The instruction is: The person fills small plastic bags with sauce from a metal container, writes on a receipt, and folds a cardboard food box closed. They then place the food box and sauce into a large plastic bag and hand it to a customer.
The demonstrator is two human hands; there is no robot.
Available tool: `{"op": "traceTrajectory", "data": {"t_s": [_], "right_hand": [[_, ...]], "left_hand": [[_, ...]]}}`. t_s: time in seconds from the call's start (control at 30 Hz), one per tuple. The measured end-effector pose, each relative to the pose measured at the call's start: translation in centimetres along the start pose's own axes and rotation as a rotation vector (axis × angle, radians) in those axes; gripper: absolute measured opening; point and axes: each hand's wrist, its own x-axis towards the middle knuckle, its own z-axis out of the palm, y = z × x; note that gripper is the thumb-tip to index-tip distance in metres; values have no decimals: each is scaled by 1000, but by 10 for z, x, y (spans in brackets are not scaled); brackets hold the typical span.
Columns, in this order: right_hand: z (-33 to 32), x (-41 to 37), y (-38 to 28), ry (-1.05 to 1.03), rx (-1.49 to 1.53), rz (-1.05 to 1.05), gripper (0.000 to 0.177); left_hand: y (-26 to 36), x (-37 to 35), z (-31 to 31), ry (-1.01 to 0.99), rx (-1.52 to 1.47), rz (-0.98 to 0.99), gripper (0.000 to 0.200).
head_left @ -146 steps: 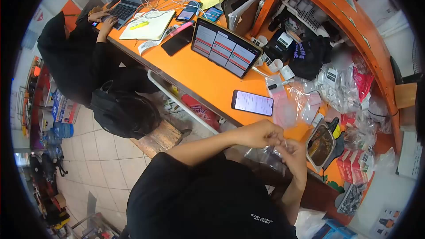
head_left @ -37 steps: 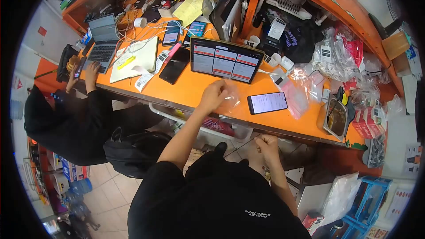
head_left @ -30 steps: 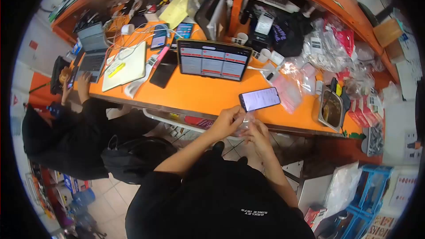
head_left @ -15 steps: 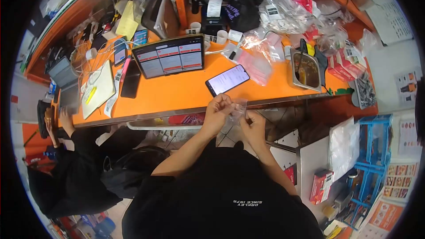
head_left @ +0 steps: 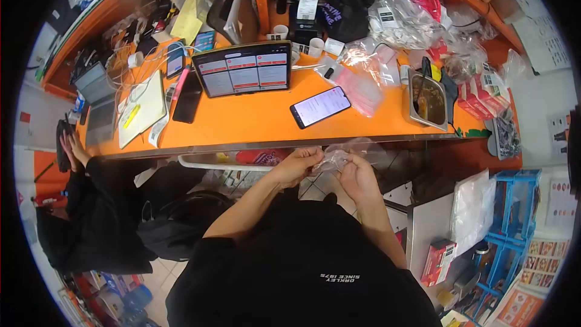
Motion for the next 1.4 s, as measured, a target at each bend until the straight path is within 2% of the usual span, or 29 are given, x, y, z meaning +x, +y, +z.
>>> {"op": "traceTrajectory", "data": {"t_s": [0.07, 0.1, 0.17, 0.2, 0.27, 0.3, 0.33, 0.37, 0.43, 0.47, 0.5, 0.57, 0.63, 0.7, 0.77, 0.83, 0.87, 0.9, 0.97, 1.0, 1.07, 1.1, 1.17, 1.2, 1.23, 1.3, 1.33, 1.4], "right_hand": [[7, -1, -1, -153, 122, 76, 22], [9, -3, 1, -157, 116, 86, 22], [10, -6, 6, -339, -41, 62, 27], [11, -6, 6, -343, -46, 69, 27], [12, -4, 2, -202, -646, -205, 10], [12, -4, 2, -117, -939, -346, 13], [7, 9, 8, -31, -973, -748, 20], [12, 13, 7, -30, -975, -749, 20], [25, 17, 5, 167, -873, -878, 22], [36, 16, 5, 206, -905, -888, 25], [36, 13, 6, 206, -905, -888, 25], [33, 4, 11, 268, -1361, -707, 21], [19, 7, 20, 197, -1297, -772, 15], [22, 4, 15, 229, -1226, -1005, 16], [20, 6, 19, 242, -1142, -1047, 15], [18, 5, 21, 322, -821, -867, 13], [17, 5, 21, 314, -700, -802, 11], [16, 7, 24, 316, -697, -802, 11], [16, 12, 29, 231, -479, -812, 12], [18, 11, 29, 226, -479, -809, 12], [28, 10, 23, 239, 86, -355, 12], [21, 14, 26, 233, 88, -353, 12], [1, 22, 35, 29, 51, -238, 13], [-5, 27, 38, 31, 50, -231, 13], [-5, 31, 38, 49, 24, -178, 12], [-7, 32, 39, 75, -3, -127, 13], [-6, 32, 38, 65, -14, -128, 12], [-2, 32, 41, 79, -75, -172, 7]], "left_hand": [[11, -7, 4, 46, -4, -51, 18], [19, -10, 3, 67, -59, -51, 21], [28, -16, 5, 92, -116, -46, 25], [31, -18, 9, 111, -132, -29, 24], [31, -19, 11, 132, -145, -7, 23], [27, -22, 14, 54, -42, 89, 15], [22, -24, 17, -27, 62, 183, 11], [15, -26, 21, -28, 61, 183, 11], [-1, -29, 32, 166, 551, 441, 15], [-5, -26, 33, 334, 570, 525, 20], [-5, -26, 30, 334, 570, 525, 20], [7, -25, 24, 689, 953, 836, 18], [8, -22, 14, 733, 993, 879, 21], [11, -17, 7, 835, 1337, 1030, 23], [14, -14, 5, 854, 1336, 1061, 21], [19, -16, 0, 971, 1209, 902, 20], [14, -18, -4, 945, 1248, 792, 21], [8, -14, -8, 943, 1251, 791, 21], [-9, -1, -16, 821, 678, 736, 14], [-19, 4, -20, 827, 679, 737, 14], [-25, 9, -23, 749, 380, 670, 9], [-27, 10, -28, 753, 383, 674, 9], [-16, 5, -25, 602, -58, 489, 5], [-11, 1, -20, 578, -211, 400, 3], [-6, -2, -16, 584, -215, 392, 3], [2, -5, -9, 563, -584, 176, 6], [6, -10, -7, 562, -614, 111, 11], [0, -10, -21, 496, -595, 118, 11]]}}
